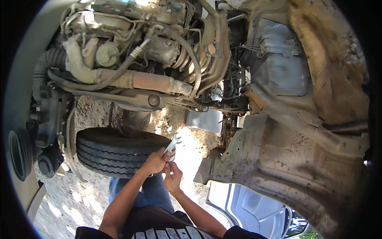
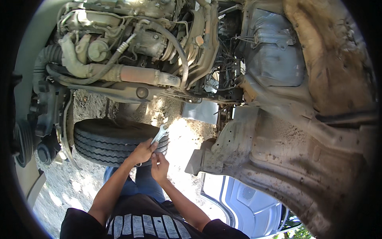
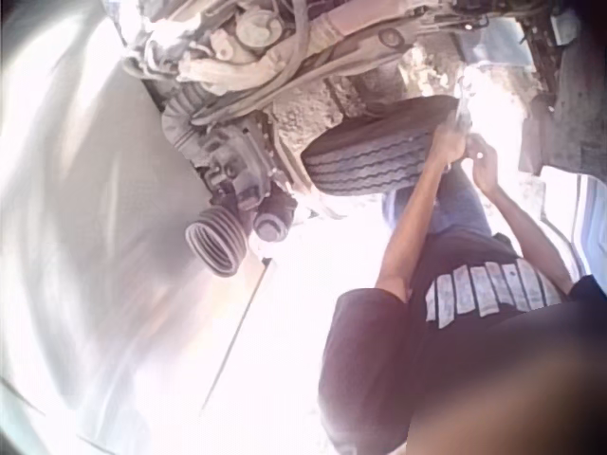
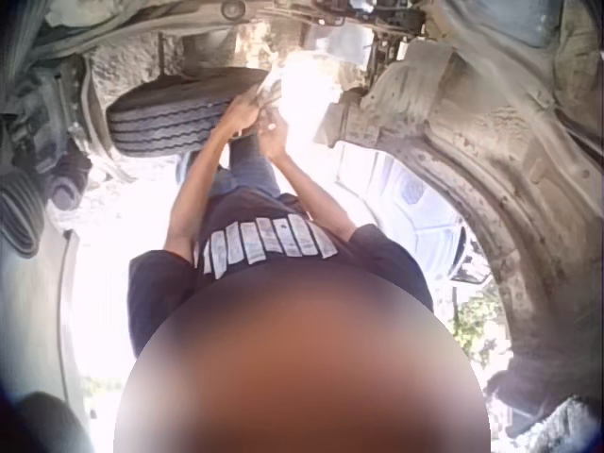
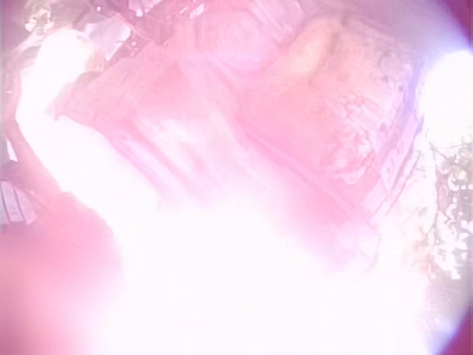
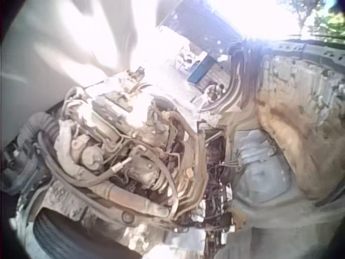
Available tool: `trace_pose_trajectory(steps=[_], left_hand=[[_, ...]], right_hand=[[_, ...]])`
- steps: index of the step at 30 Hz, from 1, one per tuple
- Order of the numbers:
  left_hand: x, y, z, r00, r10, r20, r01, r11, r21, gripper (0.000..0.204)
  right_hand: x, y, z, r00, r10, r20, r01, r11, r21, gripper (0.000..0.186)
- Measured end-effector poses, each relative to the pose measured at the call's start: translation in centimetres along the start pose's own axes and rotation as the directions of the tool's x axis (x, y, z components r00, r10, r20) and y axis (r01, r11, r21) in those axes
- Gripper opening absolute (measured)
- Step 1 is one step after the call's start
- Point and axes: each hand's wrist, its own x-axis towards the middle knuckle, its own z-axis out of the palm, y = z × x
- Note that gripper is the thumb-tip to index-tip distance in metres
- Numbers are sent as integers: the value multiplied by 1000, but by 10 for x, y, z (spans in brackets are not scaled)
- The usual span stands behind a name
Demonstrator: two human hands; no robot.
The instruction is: The person works on a white pickup truck with the hood open, using a wrench to tighten bolts on the engine. They walk to a tool rack to retrieve another wrench, return to the engine, and continue tightening bolts.
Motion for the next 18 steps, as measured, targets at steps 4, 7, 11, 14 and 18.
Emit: trace_pose_trajectory(steps=[4, 7, 11, 14, 18], left_hand=[[-59, -19, -6, 1000, 13, -12, -12, 996, 93, 58], [-96, -40, -13, 995, -60, 80, 45, 984, 173, 57], [-142, -69, -16, 992, 125, -15, -113, 937, 330, 46], [-170, -89, -20, 997, 58, 47, -73, 891, 447, 44], [-207, -139, -23, 996, 84, 29, -84, 795, 601, 41]], right_hand=[[-48, -10, 4, 997, 77, 9, -77, 996, 43, 30], [-80, -11, -4, 993, 119, -20, -118, 993, 13, 27], [-116, -13, -12, 991, 46, -123, -39, 998, 58, 21], [-139, -24, -16, 990, 23, -141, -28, 999, -35, 21], [-169, -44, -25, 978, -185, -96, 171, 975, -145, 16]])
